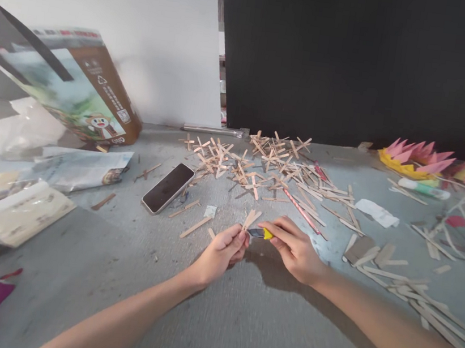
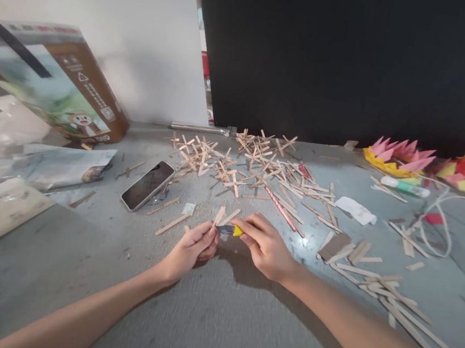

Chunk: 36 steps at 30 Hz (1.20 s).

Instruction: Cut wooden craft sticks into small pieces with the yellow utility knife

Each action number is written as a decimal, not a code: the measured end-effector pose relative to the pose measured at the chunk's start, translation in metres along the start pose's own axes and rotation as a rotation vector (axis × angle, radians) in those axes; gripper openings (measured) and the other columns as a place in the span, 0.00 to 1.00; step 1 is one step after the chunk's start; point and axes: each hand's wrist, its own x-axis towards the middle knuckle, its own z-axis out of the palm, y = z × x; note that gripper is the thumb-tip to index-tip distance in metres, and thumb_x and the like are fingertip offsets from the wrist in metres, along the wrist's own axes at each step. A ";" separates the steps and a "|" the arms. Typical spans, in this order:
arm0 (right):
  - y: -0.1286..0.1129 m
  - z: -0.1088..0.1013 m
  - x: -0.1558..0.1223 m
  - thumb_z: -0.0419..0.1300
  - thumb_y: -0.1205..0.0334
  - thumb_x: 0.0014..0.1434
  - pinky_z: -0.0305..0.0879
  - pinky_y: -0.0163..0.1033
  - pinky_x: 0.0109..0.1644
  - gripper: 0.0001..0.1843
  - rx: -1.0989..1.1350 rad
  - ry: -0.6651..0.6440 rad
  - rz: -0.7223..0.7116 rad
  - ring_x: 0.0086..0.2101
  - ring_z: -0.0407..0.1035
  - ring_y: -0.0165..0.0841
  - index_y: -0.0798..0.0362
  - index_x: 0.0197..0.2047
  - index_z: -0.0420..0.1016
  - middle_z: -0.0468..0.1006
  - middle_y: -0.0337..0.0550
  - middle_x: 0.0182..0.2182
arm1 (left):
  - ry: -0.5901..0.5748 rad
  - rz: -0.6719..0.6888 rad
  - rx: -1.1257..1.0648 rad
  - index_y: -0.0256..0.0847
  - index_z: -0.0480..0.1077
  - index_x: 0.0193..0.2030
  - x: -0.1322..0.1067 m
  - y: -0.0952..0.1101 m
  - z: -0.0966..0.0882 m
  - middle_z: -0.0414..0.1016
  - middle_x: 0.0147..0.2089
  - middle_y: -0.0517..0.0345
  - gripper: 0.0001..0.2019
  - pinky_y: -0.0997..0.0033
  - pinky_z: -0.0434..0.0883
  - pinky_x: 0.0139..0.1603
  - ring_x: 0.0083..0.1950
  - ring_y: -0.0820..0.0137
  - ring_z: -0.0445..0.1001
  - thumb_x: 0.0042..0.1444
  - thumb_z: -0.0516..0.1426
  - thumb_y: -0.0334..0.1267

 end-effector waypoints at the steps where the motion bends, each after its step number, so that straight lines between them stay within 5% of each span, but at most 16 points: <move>1: 0.000 0.000 0.000 0.51 0.65 0.77 0.75 0.47 0.48 0.24 -0.009 -0.007 -0.002 0.44 0.73 0.41 0.41 0.71 0.72 0.77 0.49 0.44 | 0.003 -0.003 -0.003 0.43 0.63 0.40 0.000 0.000 0.000 0.48 0.22 0.73 0.22 0.77 0.46 0.22 0.22 0.77 0.46 0.71 0.52 0.61; 21: 0.002 0.003 -0.001 0.53 0.62 0.78 0.71 0.46 0.51 0.23 0.024 -0.070 0.064 0.45 0.72 0.39 0.42 0.71 0.71 0.75 0.47 0.44 | 0.009 -0.011 0.003 0.43 0.59 0.37 0.000 -0.004 -0.002 0.50 0.23 0.72 0.22 0.76 0.46 0.22 0.22 0.78 0.46 0.73 0.51 0.60; 30: 0.003 0.003 0.003 0.54 0.61 0.78 0.70 0.44 0.49 0.20 0.014 -0.063 0.023 0.44 0.71 0.39 0.42 0.69 0.74 0.76 0.45 0.42 | 0.030 -0.045 0.098 0.41 0.64 0.38 0.000 0.002 0.000 0.64 0.27 0.65 0.23 0.77 0.54 0.23 0.24 0.77 0.59 0.71 0.52 0.60; 36: 0.007 0.003 0.001 0.54 0.64 0.77 0.70 0.46 0.47 0.20 -0.006 -0.028 0.001 0.43 0.70 0.40 0.43 0.68 0.74 0.76 0.46 0.42 | 0.006 -0.022 0.055 0.42 0.61 0.36 0.000 0.000 -0.002 0.50 0.24 0.71 0.24 0.76 0.48 0.24 0.24 0.78 0.48 0.71 0.51 0.61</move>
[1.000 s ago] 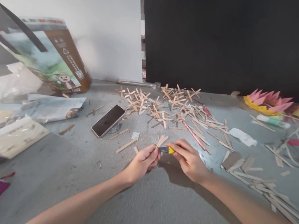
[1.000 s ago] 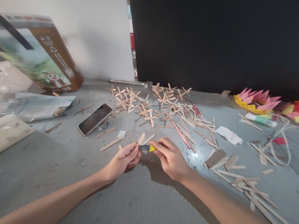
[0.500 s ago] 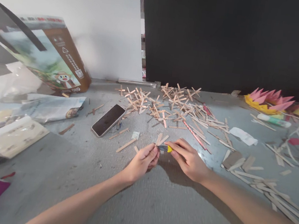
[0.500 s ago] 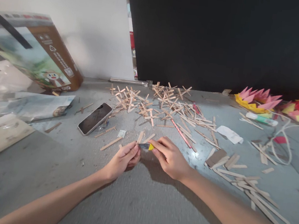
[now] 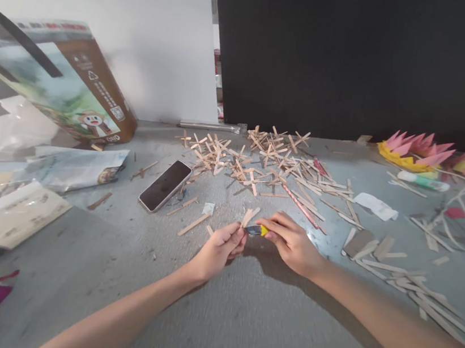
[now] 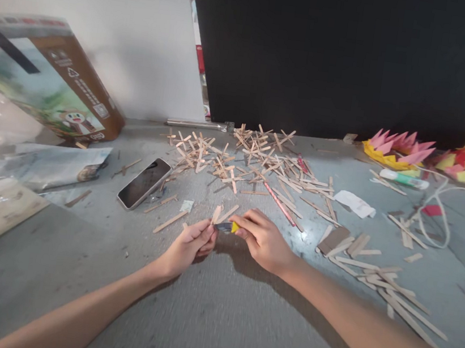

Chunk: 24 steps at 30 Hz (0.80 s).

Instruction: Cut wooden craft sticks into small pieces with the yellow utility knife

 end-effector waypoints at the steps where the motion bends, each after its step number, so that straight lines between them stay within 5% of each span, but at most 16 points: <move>1: 0.001 0.000 0.000 0.54 0.65 0.77 0.70 0.46 0.47 0.20 -0.001 0.001 -0.002 0.43 0.70 0.40 0.43 0.67 0.74 0.76 0.46 0.42 | -0.007 0.003 0.001 0.42 0.60 0.36 0.000 -0.001 0.000 0.48 0.24 0.72 0.24 0.75 0.48 0.25 0.24 0.77 0.46 0.71 0.51 0.62; 24: -0.002 0.002 0.002 0.53 0.66 0.77 0.69 0.46 0.46 0.20 0.004 0.015 -0.025 0.42 0.68 0.41 0.44 0.66 0.75 0.76 0.46 0.41 | -0.020 0.041 -0.020 0.43 0.58 0.37 0.000 -0.005 0.004 0.46 0.26 0.71 0.22 0.73 0.47 0.26 0.26 0.77 0.45 0.73 0.51 0.59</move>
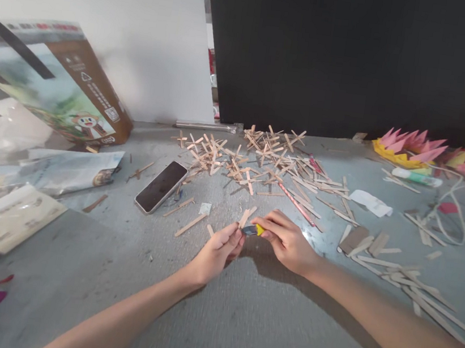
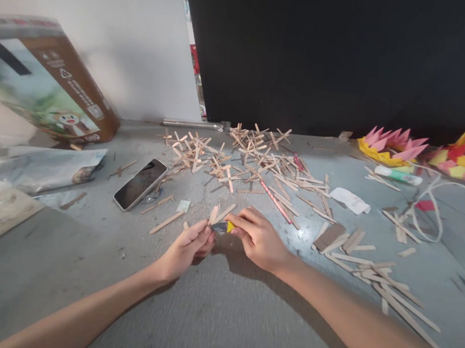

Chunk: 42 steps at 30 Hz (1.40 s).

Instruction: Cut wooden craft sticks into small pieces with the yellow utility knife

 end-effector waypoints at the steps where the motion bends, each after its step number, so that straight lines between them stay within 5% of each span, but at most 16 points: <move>1: 0.000 0.000 0.000 0.53 0.66 0.77 0.69 0.46 0.46 0.20 0.003 0.000 -0.001 0.42 0.68 0.41 0.45 0.66 0.75 0.75 0.46 0.40 | -0.004 0.001 0.001 0.43 0.59 0.37 0.000 0.000 0.000 0.46 0.26 0.71 0.22 0.73 0.47 0.26 0.26 0.77 0.45 0.73 0.50 0.59; 10: -0.003 0.001 -0.002 0.53 0.66 0.77 0.70 0.46 0.45 0.17 -0.033 -0.003 -0.027 0.40 0.69 0.40 0.48 0.64 0.74 0.75 0.46 0.40 | 0.058 0.053 0.002 0.42 0.60 0.36 0.000 -0.002 0.004 0.49 0.26 0.70 0.24 0.73 0.48 0.27 0.25 0.77 0.46 0.71 0.52 0.62; 20: 0.009 -0.002 -0.001 0.52 0.62 0.77 0.73 0.50 0.45 0.12 -0.469 -0.138 -0.176 0.43 0.74 0.47 0.55 0.57 0.71 0.79 0.54 0.43 | 0.000 -0.041 -0.003 0.43 0.60 0.37 0.001 0.000 -0.003 0.46 0.25 0.71 0.23 0.74 0.46 0.25 0.25 0.76 0.45 0.71 0.52 0.62; 31: 0.008 0.000 0.001 0.49 0.72 0.73 0.64 0.45 0.42 0.11 -0.514 -0.187 -0.137 0.38 0.66 0.44 0.53 0.43 0.71 0.73 0.49 0.35 | 0.020 -0.084 0.004 0.44 0.58 0.36 -0.003 0.013 0.010 0.55 0.29 0.68 0.27 0.74 0.47 0.25 0.27 0.76 0.48 0.65 0.56 0.67; 42: 0.010 -0.002 0.006 0.52 0.74 0.70 0.62 0.43 0.41 0.09 -0.466 -0.157 -0.149 0.38 0.65 0.42 0.52 0.44 0.69 0.74 0.47 0.36 | -0.019 0.009 0.063 0.43 0.58 0.37 -0.002 0.006 0.006 0.50 0.27 0.70 0.24 0.74 0.49 0.26 0.25 0.77 0.47 0.71 0.50 0.62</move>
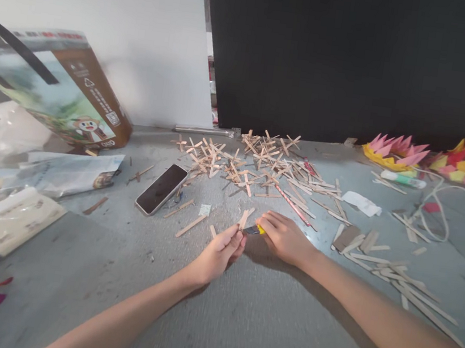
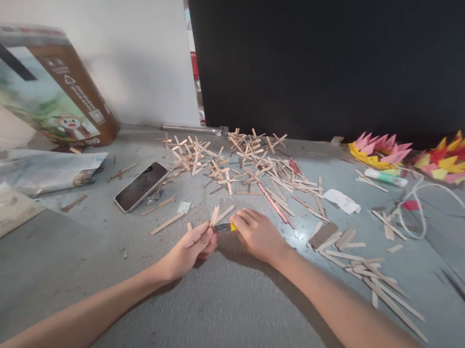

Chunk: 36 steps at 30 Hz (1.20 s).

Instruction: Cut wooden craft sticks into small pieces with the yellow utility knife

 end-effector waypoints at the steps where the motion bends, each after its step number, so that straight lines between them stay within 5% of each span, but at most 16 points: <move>1: 0.000 0.000 0.000 0.52 0.74 0.70 0.62 0.44 0.41 0.09 -0.001 0.001 0.003 0.38 0.65 0.42 0.52 0.44 0.69 0.74 0.47 0.36 | -0.003 0.005 0.002 0.43 0.58 0.37 0.000 -0.001 0.000 0.49 0.27 0.70 0.24 0.74 0.49 0.25 0.25 0.77 0.47 0.71 0.50 0.63; 36: -0.007 0.003 0.002 0.53 0.73 0.71 0.62 0.44 0.44 0.08 -0.001 -0.027 0.080 0.40 0.66 0.43 0.51 0.44 0.68 0.74 0.46 0.38 | 0.018 0.083 -0.020 0.42 0.60 0.39 0.001 -0.012 -0.002 0.47 0.25 0.73 0.21 0.76 0.48 0.23 0.23 0.78 0.46 0.74 0.48 0.58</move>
